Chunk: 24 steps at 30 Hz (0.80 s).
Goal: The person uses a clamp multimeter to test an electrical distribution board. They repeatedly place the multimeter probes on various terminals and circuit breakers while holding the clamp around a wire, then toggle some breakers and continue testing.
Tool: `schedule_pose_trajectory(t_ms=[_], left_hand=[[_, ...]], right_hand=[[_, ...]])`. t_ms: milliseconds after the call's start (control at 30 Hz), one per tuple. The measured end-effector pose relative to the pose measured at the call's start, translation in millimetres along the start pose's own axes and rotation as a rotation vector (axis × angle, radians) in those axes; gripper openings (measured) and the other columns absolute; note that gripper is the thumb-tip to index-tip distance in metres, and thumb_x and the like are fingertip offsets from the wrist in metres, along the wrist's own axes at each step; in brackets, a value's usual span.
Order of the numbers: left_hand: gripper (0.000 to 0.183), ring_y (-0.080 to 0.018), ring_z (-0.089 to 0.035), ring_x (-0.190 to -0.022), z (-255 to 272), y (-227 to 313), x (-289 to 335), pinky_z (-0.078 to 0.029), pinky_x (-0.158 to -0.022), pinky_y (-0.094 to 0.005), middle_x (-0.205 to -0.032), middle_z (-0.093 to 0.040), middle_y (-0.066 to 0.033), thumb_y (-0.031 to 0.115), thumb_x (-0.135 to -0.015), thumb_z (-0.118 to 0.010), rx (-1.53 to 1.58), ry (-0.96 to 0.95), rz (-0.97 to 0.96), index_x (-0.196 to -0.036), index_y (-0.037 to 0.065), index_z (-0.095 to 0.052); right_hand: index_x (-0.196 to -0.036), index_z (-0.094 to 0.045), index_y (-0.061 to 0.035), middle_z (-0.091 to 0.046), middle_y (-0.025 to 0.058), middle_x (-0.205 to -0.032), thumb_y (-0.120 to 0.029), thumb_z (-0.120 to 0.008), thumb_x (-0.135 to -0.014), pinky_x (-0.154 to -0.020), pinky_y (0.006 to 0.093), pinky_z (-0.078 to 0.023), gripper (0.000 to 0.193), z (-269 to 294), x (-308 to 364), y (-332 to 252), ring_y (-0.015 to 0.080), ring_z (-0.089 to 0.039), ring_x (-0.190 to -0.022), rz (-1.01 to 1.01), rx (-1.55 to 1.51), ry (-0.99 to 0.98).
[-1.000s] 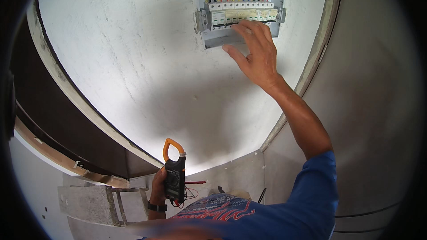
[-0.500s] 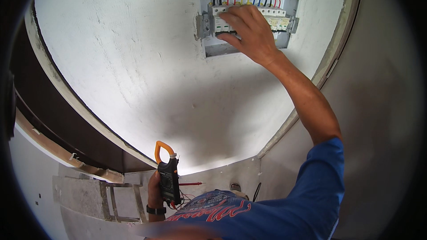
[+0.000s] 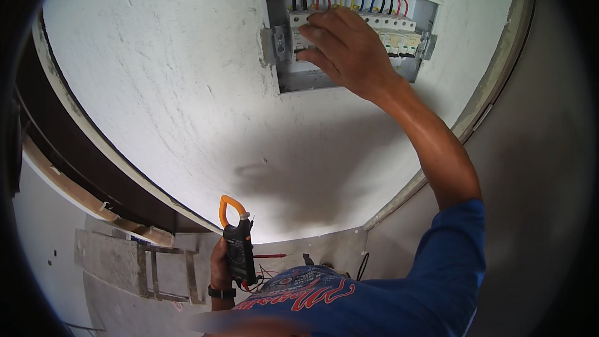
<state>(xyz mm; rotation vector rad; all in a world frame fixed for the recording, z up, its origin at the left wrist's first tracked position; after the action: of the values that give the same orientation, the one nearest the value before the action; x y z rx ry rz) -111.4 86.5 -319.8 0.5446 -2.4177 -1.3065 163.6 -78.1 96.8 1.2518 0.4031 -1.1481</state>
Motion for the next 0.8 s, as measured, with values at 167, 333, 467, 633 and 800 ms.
schedule_pose_trajectory(t_ms=[167, 333, 467, 633, 800], left_hand=[[0.063, -0.0196, -0.076, -0.087, 4.6, -5.1, -1.8, -0.064, -0.076, -0.0322, -0.107, -0.075, -0.0136, 0.056, -0.105, -0.057, 0.011, 0.040, -0.036, -0.134, 0.000, -0.061], [0.062, -0.0199, -0.076, -0.086, 5.1, -6.0, -1.8, -0.064, -0.075, -0.0326, -0.106, -0.076, -0.0142, 0.054, -0.105, -0.057, 0.021, 0.057, -0.030, -0.133, 0.000, -0.062], [0.061, -0.0197, -0.076, -0.088, 0.1, -0.4, -3.6, -0.064, -0.077, -0.0328, -0.108, -0.076, -0.0144, 0.053, -0.105, -0.057, -0.020, 0.038, -0.012, -0.133, -0.001, -0.062], [0.059, -0.0196, -0.076, -0.090, -9.6, 6.0, -3.5, -0.064, -0.079, -0.0325, -0.109, -0.075, -0.0138, 0.052, -0.106, -0.056, -0.046, 0.008, -0.018, -0.133, -0.001, -0.061], [0.059, -0.0190, -0.076, -0.089, -16.5, 4.4, -9.2, -0.064, -0.078, -0.0320, -0.109, -0.075, -0.0141, 0.051, -0.106, -0.057, -0.042, -0.025, 0.006, -0.132, -0.002, -0.060]], right_hand=[[-0.105, -0.071, -0.0061, -0.069, 0.0084, -0.106, -0.021, -0.088, -0.083, -0.083, 0.0405, -0.059, 0.032, 1.1, -4.3, 7.1, 0.0288, -0.068, -0.098, 0.004, -0.066, 0.016], [-0.105, -0.071, -0.0062, -0.070, 0.0081, -0.105, -0.019, -0.089, -0.081, -0.084, 0.0412, -0.059, 0.032, 3.1, -5.5, 8.6, 0.0290, -0.069, -0.099, 0.000, -0.108, 0.032], [-0.109, -0.071, -0.0079, -0.070, 0.0065, -0.110, -0.020, -0.091, -0.078, -0.089, 0.0416, -0.059, 0.038, 1.8, -0.9, 9.4, 0.0289, -0.068, -0.104, -0.044, -0.103, 0.005], [-0.125, -0.069, -0.0102, -0.067, 0.0059, -0.123, -0.024, -0.092, -0.076, -0.098, 0.0429, -0.058, 0.056, 5.3, 9.0, 9.2, 0.0289, -0.063, -0.118, -0.017, -0.009, -0.051], [-0.139, -0.062, -0.0112, -0.065, 0.0086, -0.128, -0.030, -0.091, -0.080, -0.100, 0.0450, -0.055, 0.069, 19.4, 24.3, 19.3, 0.0332, -0.060, -0.122, -0.079, 0.026, -0.024]])
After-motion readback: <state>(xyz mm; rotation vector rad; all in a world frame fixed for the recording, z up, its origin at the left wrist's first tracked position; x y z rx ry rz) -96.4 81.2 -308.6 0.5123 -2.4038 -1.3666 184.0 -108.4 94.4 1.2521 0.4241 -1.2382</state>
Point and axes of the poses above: each hand's wrist, its own x-axis away from the middle knuckle, its own z-axis out of the back of the hand, y = z × x, the point moved 10 cm from there along -x, towards the middle knuckle
